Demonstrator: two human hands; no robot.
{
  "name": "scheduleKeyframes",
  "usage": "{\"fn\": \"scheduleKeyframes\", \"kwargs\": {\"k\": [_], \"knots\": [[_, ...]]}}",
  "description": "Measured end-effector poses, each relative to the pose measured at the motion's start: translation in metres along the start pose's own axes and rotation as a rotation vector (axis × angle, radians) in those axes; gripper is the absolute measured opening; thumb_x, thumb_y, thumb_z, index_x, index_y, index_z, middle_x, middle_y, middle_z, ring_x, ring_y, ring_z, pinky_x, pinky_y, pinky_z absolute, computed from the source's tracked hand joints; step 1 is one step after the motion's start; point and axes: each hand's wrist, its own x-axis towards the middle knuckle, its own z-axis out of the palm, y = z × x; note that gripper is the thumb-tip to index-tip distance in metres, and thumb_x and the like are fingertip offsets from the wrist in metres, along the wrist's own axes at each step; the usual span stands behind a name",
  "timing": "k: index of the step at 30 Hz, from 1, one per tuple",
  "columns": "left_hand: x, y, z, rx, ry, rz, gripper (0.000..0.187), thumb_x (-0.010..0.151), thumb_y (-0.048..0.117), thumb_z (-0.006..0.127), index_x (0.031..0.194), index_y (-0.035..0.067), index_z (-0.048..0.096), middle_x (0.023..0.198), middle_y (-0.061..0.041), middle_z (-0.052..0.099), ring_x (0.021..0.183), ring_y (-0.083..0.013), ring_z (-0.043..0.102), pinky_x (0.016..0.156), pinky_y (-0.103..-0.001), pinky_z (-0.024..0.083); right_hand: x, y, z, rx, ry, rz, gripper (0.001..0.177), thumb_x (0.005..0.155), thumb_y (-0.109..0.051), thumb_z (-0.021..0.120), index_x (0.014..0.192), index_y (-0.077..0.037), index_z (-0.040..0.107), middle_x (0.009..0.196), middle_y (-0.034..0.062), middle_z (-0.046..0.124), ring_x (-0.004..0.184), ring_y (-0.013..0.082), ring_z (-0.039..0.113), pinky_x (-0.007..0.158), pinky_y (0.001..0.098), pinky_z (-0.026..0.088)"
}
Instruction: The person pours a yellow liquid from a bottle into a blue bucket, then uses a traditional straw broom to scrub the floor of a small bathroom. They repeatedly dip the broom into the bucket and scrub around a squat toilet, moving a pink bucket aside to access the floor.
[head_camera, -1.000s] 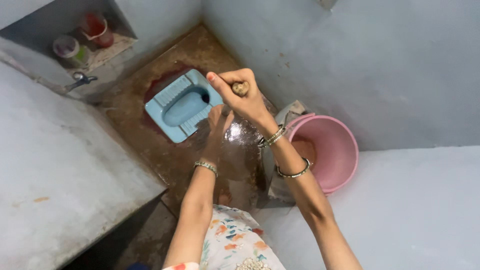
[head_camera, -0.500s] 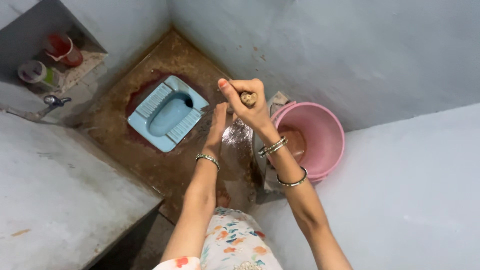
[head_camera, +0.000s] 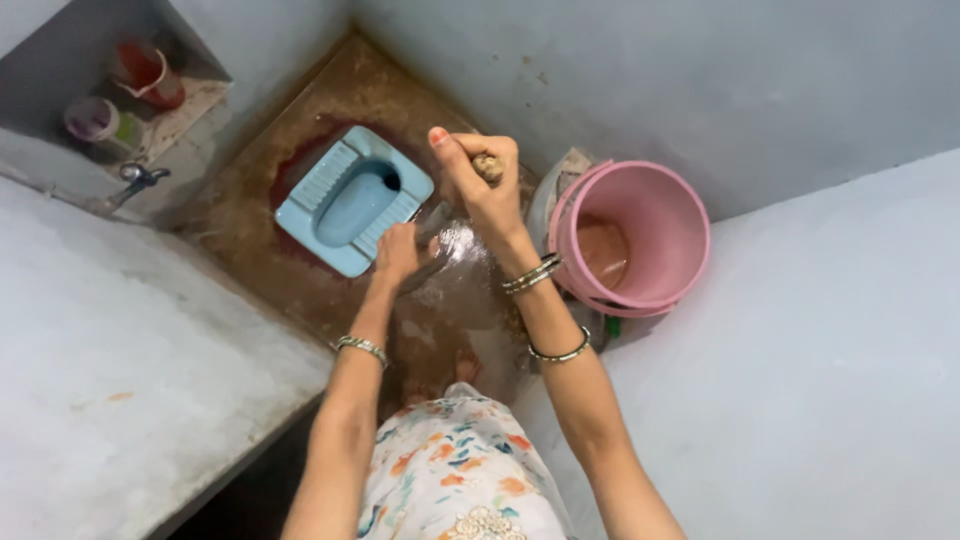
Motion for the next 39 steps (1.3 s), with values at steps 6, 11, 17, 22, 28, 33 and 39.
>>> {"fn": "scheduleKeyframes", "kwargs": {"k": [6,11,17,22,28,33,39], "knots": [[-0.054,-0.058,-0.017,0.057,0.021,-0.073,0.039,0.080,0.040,0.078,0.086,0.001,0.073,0.088,-0.024,0.072,0.088,-0.0443,0.069,0.079,-0.052,0.055,-0.012,0.024,0.037,0.113,-0.018,0.056,0.048,0.106,-0.020,0.063,0.061,-0.006,0.052,0.052,-0.0053,0.043,0.044,0.0046,0.035,0.041,0.0266,0.026],[-0.070,-0.073,-0.024,0.097,-0.029,-0.136,0.038,0.077,0.039,0.080,0.086,0.003,0.074,0.087,-0.024,0.072,0.088,-0.0452,0.070,0.079,-0.053,0.055,-0.016,0.032,0.039,0.110,-0.067,0.089,0.048,0.105,-0.020,0.062,0.061,-0.006,0.052,0.051,-0.0035,0.044,0.043,0.0067,0.036,0.041,0.0276,0.026],[-0.065,-0.044,-0.009,0.016,0.085,-0.147,0.028,0.073,0.030,0.079,0.088,0.006,0.077,0.087,-0.024,0.072,0.087,-0.0459,0.069,0.078,-0.054,0.055,-0.014,0.014,0.018,0.153,-0.112,0.127,0.050,0.108,-0.019,0.063,0.061,-0.007,0.048,0.053,-0.0045,0.039,0.046,0.0053,0.032,0.044,0.0270,0.025],[-0.040,-0.004,0.025,-0.078,0.334,-0.118,0.027,0.071,0.028,0.079,0.086,0.005,0.075,0.082,-0.024,0.071,0.081,-0.0452,0.069,0.072,-0.053,0.054,0.006,-0.010,-0.002,0.018,-0.218,0.041,0.052,0.107,-0.020,0.062,0.058,-0.006,0.052,0.050,-0.0051,0.043,0.042,0.0052,0.032,0.041,0.0262,0.024],[0.021,0.059,0.040,-0.181,0.190,-0.295,0.030,0.090,0.036,0.064,0.098,0.009,0.076,0.091,-0.022,0.072,0.088,-0.0416,0.068,0.080,-0.052,0.053,0.017,-0.025,-0.026,-0.195,-0.315,-0.010,0.030,0.103,-0.013,0.068,0.081,0.006,0.073,0.058,-0.0037,0.045,0.053,0.0039,0.034,0.048,0.0251,0.023],[0.028,0.133,0.018,-2.075,-0.217,0.058,0.048,0.122,0.048,0.045,0.131,0.003,0.057,0.130,-0.010,0.058,0.119,-0.0184,0.060,0.100,-0.035,0.051,0.015,-0.030,-0.048,-0.358,-0.419,-0.130,0.039,0.104,-0.013,0.067,0.071,0.002,0.052,0.061,0.0052,0.041,0.056,0.0082,0.035,0.051,0.0316,0.031],[0.045,0.172,0.021,-1.501,-0.264,-0.025,0.046,0.108,0.038,0.047,0.140,0.006,0.047,0.131,-0.004,0.053,0.121,-0.0144,0.055,0.102,-0.032,0.049,0.020,-0.032,-0.086,-0.500,-0.358,-0.167,0.047,0.102,-0.011,0.068,0.064,0.001,0.043,0.059,0.0047,0.029,0.052,0.0101,0.026,0.049,0.0331,0.024]]}}
